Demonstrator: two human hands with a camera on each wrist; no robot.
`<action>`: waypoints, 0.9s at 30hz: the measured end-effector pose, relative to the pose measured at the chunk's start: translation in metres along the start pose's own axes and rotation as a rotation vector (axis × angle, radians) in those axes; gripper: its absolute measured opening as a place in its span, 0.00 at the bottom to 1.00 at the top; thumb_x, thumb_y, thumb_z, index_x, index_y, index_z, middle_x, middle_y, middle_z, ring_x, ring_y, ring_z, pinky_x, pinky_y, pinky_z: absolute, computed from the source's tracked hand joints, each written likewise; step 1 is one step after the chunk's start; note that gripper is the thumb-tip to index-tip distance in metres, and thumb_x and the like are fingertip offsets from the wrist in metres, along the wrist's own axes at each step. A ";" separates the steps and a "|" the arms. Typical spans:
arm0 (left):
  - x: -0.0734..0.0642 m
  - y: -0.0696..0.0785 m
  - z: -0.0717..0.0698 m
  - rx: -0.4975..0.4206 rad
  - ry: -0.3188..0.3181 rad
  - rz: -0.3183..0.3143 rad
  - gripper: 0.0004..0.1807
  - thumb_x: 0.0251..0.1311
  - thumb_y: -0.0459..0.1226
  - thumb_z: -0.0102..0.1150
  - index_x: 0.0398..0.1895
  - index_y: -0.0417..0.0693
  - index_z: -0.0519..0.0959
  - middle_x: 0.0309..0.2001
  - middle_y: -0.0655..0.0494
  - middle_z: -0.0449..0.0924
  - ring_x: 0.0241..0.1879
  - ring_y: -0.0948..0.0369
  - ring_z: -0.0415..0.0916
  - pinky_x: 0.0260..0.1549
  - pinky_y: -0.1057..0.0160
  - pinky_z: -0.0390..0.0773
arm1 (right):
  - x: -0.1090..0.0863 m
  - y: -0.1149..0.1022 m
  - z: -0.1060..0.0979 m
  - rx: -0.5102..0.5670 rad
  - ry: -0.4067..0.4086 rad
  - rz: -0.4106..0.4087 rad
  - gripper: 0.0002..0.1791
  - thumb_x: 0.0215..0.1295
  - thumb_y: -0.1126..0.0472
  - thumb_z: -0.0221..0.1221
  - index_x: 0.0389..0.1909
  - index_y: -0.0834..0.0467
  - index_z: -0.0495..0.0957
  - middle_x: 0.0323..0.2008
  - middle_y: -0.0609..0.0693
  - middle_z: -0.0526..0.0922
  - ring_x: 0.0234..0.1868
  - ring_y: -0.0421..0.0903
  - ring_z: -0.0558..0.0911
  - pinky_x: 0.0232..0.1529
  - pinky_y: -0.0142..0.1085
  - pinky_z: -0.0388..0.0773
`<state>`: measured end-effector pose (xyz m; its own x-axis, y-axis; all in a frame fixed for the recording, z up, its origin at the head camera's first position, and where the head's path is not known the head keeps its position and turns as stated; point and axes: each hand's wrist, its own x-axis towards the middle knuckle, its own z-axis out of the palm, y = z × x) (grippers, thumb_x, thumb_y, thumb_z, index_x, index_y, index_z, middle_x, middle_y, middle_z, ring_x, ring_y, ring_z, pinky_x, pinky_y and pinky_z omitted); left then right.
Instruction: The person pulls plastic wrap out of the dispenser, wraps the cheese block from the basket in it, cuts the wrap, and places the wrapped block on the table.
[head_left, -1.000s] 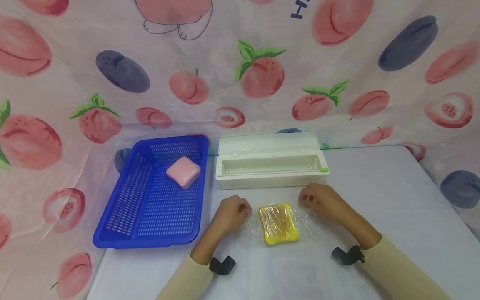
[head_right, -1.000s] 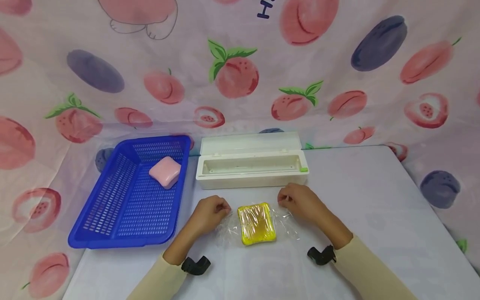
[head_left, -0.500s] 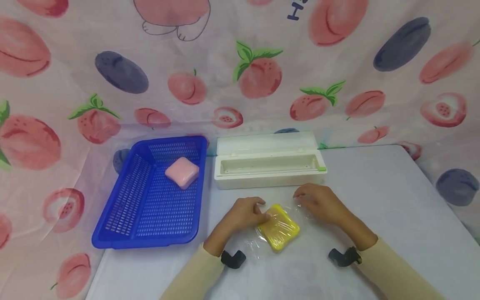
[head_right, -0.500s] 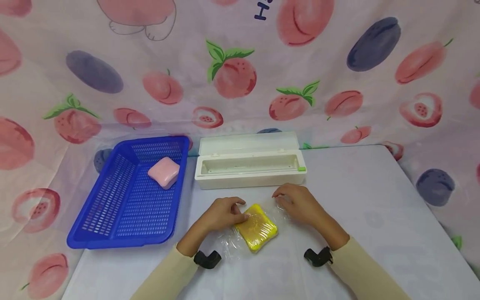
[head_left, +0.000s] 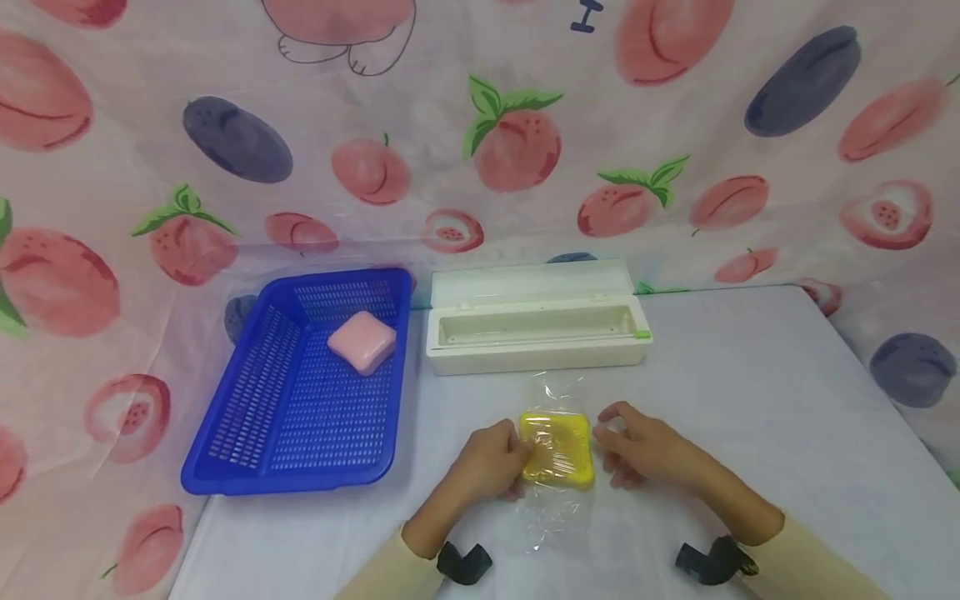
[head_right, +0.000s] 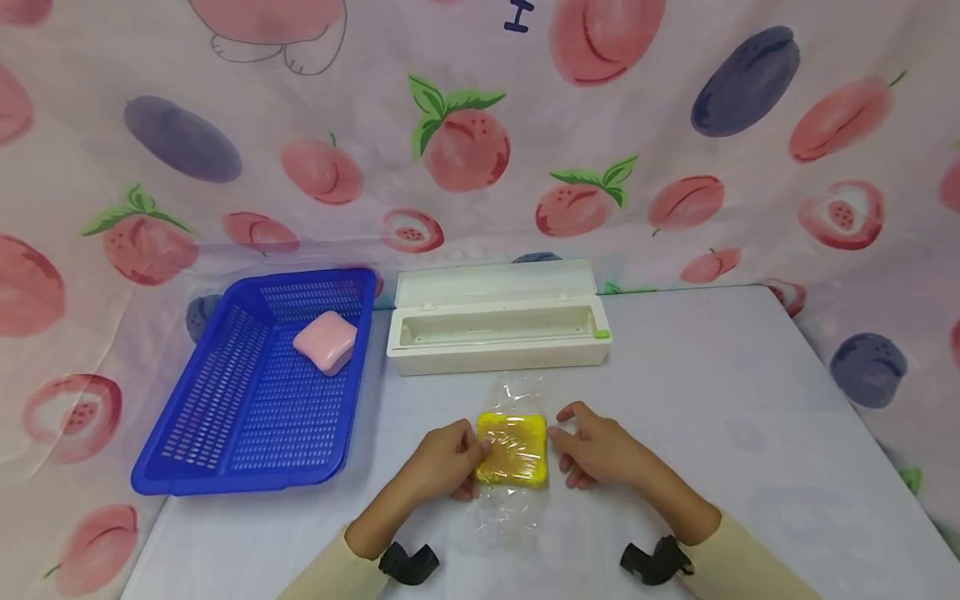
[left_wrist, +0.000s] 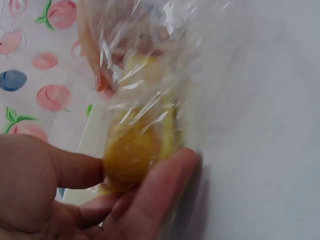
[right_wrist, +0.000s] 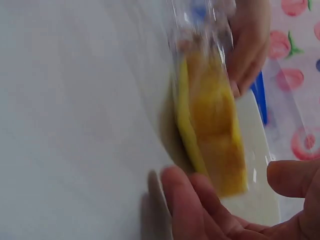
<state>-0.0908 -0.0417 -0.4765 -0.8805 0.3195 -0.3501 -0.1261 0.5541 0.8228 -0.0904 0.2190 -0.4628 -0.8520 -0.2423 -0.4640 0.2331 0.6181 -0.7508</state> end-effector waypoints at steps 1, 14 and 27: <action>-0.003 -0.001 0.002 -0.039 0.001 -0.011 0.15 0.71 0.44 0.59 0.29 0.46 0.70 0.18 0.50 0.79 0.13 0.60 0.80 0.14 0.62 0.81 | -0.003 0.000 0.004 0.063 -0.055 0.024 0.31 0.77 0.45 0.55 0.67 0.62 0.59 0.31 0.54 0.83 0.27 0.50 0.85 0.31 0.41 0.86; -0.031 -0.016 0.013 -0.540 -0.076 -0.150 0.14 0.71 0.40 0.59 0.37 0.43 0.64 0.32 0.38 0.85 0.29 0.50 0.89 0.30 0.56 0.88 | -0.023 0.006 0.030 0.485 -0.224 0.031 0.31 0.67 0.55 0.67 0.55 0.63 0.56 0.48 0.62 0.74 0.36 0.54 0.89 0.39 0.47 0.88; -0.044 -0.020 0.008 -0.224 0.002 0.309 0.27 0.56 0.14 0.50 0.58 0.39 0.81 0.70 0.47 0.66 0.47 0.55 0.88 0.46 0.69 0.84 | -0.032 0.004 0.029 0.076 0.053 -0.310 0.13 0.61 0.70 0.66 0.47 0.58 0.84 0.58 0.58 0.74 0.48 0.44 0.85 0.48 0.34 0.84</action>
<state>-0.0462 -0.0605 -0.4807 -0.8934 0.4438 -0.0695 0.0490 0.2501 0.9670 -0.0483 0.2077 -0.4643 -0.9107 -0.3696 -0.1843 -0.0084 0.4627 -0.8864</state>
